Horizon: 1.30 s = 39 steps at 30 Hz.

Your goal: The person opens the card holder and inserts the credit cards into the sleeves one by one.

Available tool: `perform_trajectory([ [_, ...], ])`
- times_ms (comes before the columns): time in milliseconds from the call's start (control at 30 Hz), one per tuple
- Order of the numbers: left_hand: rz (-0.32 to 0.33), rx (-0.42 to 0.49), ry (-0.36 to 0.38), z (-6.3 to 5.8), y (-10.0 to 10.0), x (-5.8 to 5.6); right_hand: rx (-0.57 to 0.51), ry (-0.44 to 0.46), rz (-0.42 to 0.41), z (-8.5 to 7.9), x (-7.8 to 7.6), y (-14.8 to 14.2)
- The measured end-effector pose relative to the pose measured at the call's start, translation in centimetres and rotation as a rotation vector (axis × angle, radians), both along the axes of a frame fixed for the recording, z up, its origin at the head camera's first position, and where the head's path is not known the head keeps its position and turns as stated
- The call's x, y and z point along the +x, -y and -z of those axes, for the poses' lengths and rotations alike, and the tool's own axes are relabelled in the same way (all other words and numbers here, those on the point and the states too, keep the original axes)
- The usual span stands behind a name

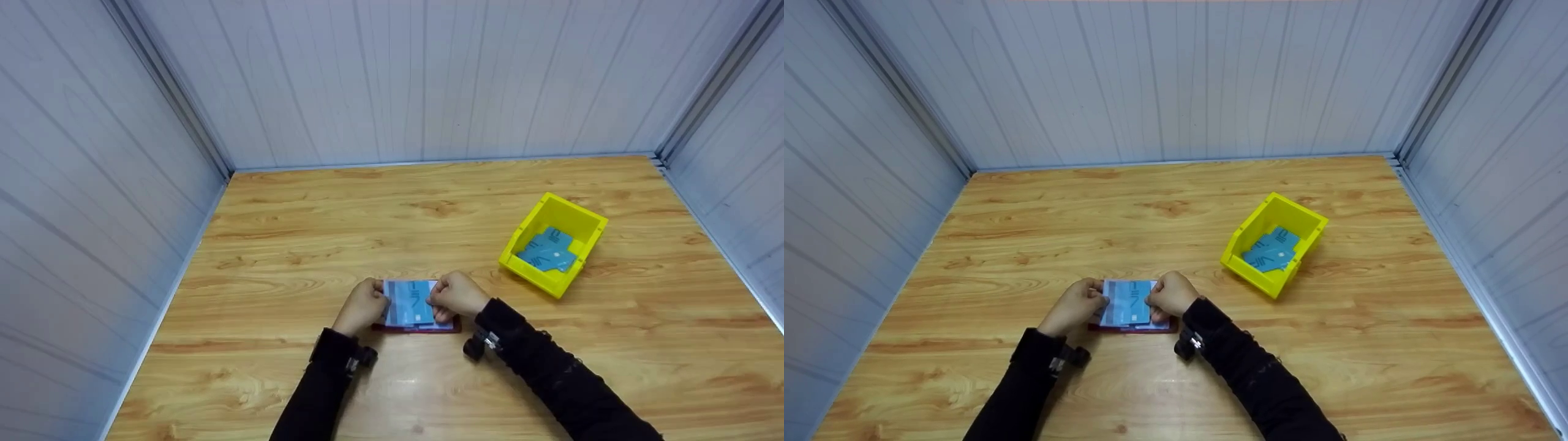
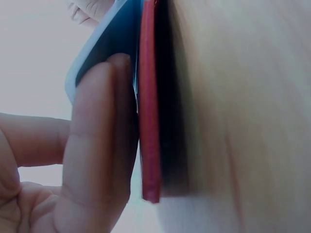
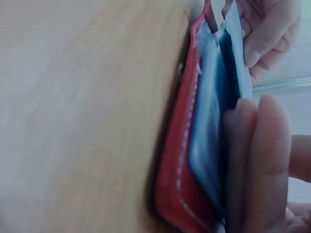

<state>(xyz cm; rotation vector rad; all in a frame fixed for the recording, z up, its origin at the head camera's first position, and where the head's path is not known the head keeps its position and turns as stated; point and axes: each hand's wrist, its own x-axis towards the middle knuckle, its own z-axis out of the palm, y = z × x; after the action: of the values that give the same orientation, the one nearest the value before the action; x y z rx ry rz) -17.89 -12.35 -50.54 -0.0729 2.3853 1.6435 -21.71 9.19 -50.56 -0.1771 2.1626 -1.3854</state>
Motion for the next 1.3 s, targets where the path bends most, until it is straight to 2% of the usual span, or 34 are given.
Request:
perform_trajectory([
  [100,0.000,0.027,0.009,0.1,0.0,0.0,-0.001,-0.012,0.005,0.1,0.1,0.3],
  [300,0.007,0.002,0.009,0.0,-0.1,0.0,-0.023,0.010,0.019,0.1,0.3,0.8],
  [533,0.007,-0.031,-0.006,-0.2,-0.1,0.1,-0.085,0.038,0.004,-0.1,0.5,1.2],
  [800,0.004,-0.057,-0.006,-0.3,-0.2,0.1,-0.107,0.034,-0.021,-0.5,0.8,1.4],
  [1033,0.004,-0.092,-0.018,-0.5,-0.3,0.0,-0.147,-0.011,-0.067,-0.1,0.9,1.7],
  [1300,0.006,-0.113,-0.008,-0.4,-0.3,0.0,-0.119,-0.063,-0.118,-0.3,0.8,1.7],
])
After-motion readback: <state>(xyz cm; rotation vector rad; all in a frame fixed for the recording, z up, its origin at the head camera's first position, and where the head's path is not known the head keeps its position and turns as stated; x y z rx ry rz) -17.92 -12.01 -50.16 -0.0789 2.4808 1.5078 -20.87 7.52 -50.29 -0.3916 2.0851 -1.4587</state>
